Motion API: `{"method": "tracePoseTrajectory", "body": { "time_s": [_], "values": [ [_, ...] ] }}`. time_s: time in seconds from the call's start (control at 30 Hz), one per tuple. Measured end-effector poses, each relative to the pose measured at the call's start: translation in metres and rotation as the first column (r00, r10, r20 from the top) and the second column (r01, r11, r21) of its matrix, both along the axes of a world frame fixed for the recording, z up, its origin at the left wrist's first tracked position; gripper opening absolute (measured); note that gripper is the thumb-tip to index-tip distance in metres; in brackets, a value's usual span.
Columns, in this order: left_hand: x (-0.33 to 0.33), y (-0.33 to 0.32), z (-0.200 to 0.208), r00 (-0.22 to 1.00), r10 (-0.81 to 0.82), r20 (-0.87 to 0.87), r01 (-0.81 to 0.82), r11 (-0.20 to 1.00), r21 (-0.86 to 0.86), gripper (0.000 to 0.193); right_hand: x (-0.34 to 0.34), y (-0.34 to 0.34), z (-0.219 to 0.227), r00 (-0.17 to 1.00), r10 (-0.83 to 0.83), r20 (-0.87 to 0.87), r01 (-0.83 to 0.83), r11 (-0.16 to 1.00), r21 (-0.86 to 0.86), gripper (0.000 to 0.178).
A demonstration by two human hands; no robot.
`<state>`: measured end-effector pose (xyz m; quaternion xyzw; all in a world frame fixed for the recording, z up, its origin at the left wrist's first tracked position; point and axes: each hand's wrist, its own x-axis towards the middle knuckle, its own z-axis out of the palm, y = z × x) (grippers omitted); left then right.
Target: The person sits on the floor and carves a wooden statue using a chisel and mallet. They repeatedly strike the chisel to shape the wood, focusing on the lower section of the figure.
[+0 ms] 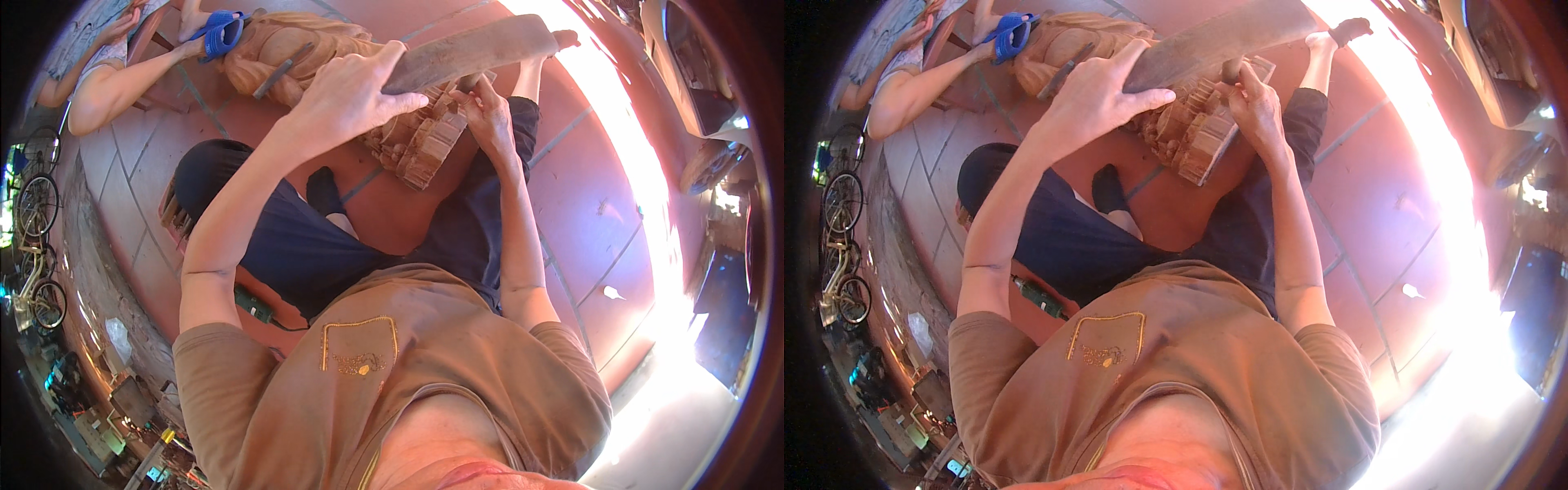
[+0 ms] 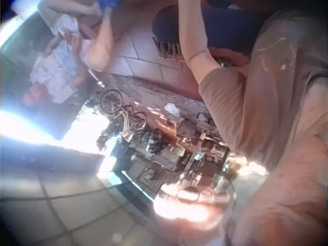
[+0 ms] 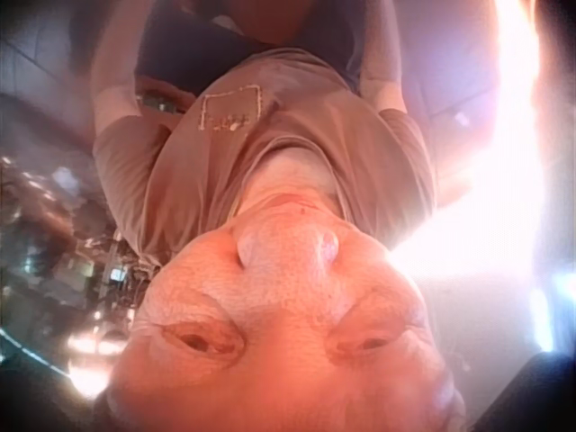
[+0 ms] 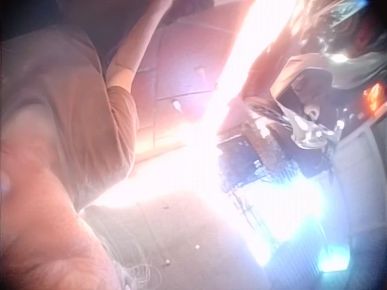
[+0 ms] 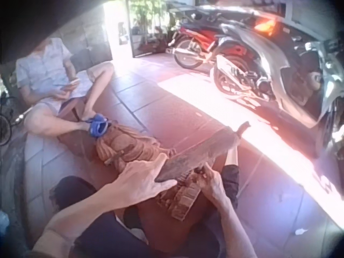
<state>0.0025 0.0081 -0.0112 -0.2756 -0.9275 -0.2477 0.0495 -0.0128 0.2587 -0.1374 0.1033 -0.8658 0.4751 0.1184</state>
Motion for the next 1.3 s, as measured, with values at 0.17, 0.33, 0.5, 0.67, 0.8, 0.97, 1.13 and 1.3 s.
{"method": "tracePoseTrajectory", "body": {
  "time_s": [0.17,0.33,0.5,0.67,0.8,0.97,1.13,1.3],
  "values": [
    [-0.007,-0.014,-0.001,0.998,0.054,-0.017,-0.05,0.985,0.163,0.084,0.002,0.006,-0.011,0.995,-0.101,0.021,0.104,0.973,-0.207,0.02],
    [-0.009,-0.025,0.007,0.989,0.109,0.101,-0.129,0.965,0.228,0.088,0.002,0.029,-0.015,0.984,-0.163,0.071,0.172,0.975,-0.14,0.022],
    [-0.014,-0.023,0.008,0.987,0.098,0.128,-0.129,0.955,0.266,0.091,0.0,0.022,-0.012,0.99,-0.128,0.059,0.141,0.92,-0.366,0.024],
    [-0.015,-0.017,0.003,0.983,0.127,0.133,-0.158,0.953,0.258,0.088,-0.006,0.007,-0.027,0.989,-0.137,0.061,0.149,0.945,-0.29,0.029],
    [-0.015,-0.015,0.004,0.971,0.13,0.201,-0.179,0.953,0.245,0.086,-0.007,0.02,-0.022,0.988,-0.124,0.096,0.135,0.983,-0.125,0.03],
    [-0.018,-0.02,-0.006,0.986,0.116,0.123,-0.145,0.953,0.264,0.087,0.003,0.033,0.011,0.969,-0.218,0.113,0.208,0.974,0.094,0.03],
    [-0.017,-0.016,-0.006,0.984,0.113,0.137,-0.149,0.943,0.296,0.087,0.002,0.047,-0.002,0.975,-0.131,0.178,0.198,0.879,-0.435,0.024],
    [-0.015,-0.014,-0.001,0.976,0.054,0.211,-0.122,0.939,0.323,0.093,0.003,0.027,-0.008,0.986,-0.091,0.137,0.156,0.775,-0.612,0.027]
  ]
}}
